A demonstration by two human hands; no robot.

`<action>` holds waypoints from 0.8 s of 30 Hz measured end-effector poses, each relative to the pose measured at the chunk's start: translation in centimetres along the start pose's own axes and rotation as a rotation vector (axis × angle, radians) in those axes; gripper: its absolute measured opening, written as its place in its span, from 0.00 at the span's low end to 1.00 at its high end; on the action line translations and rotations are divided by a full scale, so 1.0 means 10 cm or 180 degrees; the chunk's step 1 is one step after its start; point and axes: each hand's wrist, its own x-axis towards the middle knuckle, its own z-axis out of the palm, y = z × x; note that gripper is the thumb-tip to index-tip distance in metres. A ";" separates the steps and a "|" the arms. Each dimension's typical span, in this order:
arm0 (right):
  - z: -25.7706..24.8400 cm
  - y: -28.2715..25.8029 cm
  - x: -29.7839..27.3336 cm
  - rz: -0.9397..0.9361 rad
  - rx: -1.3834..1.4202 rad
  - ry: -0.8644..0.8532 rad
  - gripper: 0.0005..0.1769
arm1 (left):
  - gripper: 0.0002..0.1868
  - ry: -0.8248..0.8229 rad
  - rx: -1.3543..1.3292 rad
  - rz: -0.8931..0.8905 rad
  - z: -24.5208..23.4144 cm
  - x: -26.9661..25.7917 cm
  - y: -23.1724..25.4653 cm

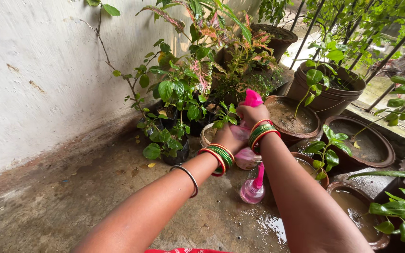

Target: The person waters potted plants by hand using a spray bottle.

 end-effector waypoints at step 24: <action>-0.33 -0.78 -0.46 -0.0485 0.0532 0.0518 0.09 | 0.51 0.0418 0.0079 0.0667 -0.35 -0.15 0.54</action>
